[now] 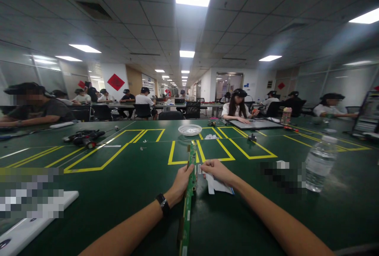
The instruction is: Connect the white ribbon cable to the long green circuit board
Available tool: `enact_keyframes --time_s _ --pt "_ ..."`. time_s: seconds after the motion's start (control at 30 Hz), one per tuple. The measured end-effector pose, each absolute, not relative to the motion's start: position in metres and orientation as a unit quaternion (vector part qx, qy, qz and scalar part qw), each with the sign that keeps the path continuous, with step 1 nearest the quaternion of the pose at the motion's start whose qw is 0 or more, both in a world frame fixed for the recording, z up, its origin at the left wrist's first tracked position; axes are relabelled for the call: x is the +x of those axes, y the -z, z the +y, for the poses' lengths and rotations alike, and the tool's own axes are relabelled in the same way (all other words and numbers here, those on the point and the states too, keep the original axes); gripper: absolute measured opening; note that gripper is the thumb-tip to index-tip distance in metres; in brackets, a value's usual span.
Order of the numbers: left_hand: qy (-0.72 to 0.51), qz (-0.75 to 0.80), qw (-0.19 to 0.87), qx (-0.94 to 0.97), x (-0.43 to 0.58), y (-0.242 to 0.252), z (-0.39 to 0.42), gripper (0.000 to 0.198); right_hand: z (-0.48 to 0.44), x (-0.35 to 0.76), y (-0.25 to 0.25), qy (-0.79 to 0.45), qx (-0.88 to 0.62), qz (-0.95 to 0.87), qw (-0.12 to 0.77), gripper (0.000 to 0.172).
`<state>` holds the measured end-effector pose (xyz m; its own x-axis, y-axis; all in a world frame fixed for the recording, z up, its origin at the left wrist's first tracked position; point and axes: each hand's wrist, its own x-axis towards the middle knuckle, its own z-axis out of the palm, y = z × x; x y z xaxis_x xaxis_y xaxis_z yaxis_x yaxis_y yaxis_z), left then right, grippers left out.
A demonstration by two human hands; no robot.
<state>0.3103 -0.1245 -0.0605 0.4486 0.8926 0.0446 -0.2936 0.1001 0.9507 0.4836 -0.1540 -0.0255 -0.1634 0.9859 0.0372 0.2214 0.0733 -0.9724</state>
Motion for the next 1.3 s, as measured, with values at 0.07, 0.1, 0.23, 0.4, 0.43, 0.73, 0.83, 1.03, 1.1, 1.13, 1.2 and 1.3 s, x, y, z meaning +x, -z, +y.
enact_keyframes --time_s 0.07,0.1,0.23,0.4,0.43,0.73,0.83,1.03,1.1,1.13,1.2,1.3 --pt "-0.431 0.285 0.689 0.509 0.310 0.058 -0.126 0.039 -0.156 0.478 0.026 -0.478 -0.486 -0.603 0.413 0.030" --pt "-0.429 0.282 0.692 0.509 0.310 0.058 -0.127 0.039 -0.157 0.475 0.026 -0.485 -0.483 -0.601 0.413 0.030" --pt "-0.426 0.275 0.696 0.509 0.310 0.060 -0.125 0.040 -0.159 0.470 0.025 -0.481 -0.489 -0.594 0.421 0.028" --pt "-0.427 0.279 0.690 0.514 0.310 0.064 -0.122 0.042 -0.158 0.474 0.027 -0.476 -0.493 -0.594 0.421 0.029" --pt "-0.427 0.280 0.689 0.515 0.310 0.064 -0.122 0.042 -0.157 0.475 0.028 -0.477 -0.493 -0.594 0.419 0.029" --pt "-0.421 0.276 0.698 0.509 0.309 0.057 -0.128 0.043 -0.154 0.475 0.035 -0.481 -0.518 -0.575 0.412 0.029" --pt "-0.425 0.276 0.699 0.504 0.310 0.058 -0.128 0.041 -0.151 0.475 0.038 -0.479 -0.522 -0.571 0.415 0.028" --pt "-0.426 0.271 0.694 0.513 0.310 0.059 -0.127 0.043 -0.153 0.474 0.036 -0.478 -0.525 -0.573 0.410 0.029" --pt "-0.426 0.275 0.686 0.522 0.310 0.060 -0.127 0.042 -0.155 0.473 0.033 -0.471 -0.526 -0.577 0.411 0.027" --pt "-0.427 0.277 0.681 0.527 0.310 0.060 -0.127 0.042 -0.156 0.472 0.032 -0.467 -0.527 -0.578 0.411 0.026" --pt "-0.428 0.284 0.669 0.537 0.310 0.060 -0.128 0.041 -0.156 0.471 0.031 -0.461 -0.532 -0.579 0.412 0.025" --pt "-0.427 0.293 0.648 0.558 0.310 0.058 -0.130 0.040 -0.155 0.472 0.034 -0.458 -0.530 -0.583 0.411 0.025"
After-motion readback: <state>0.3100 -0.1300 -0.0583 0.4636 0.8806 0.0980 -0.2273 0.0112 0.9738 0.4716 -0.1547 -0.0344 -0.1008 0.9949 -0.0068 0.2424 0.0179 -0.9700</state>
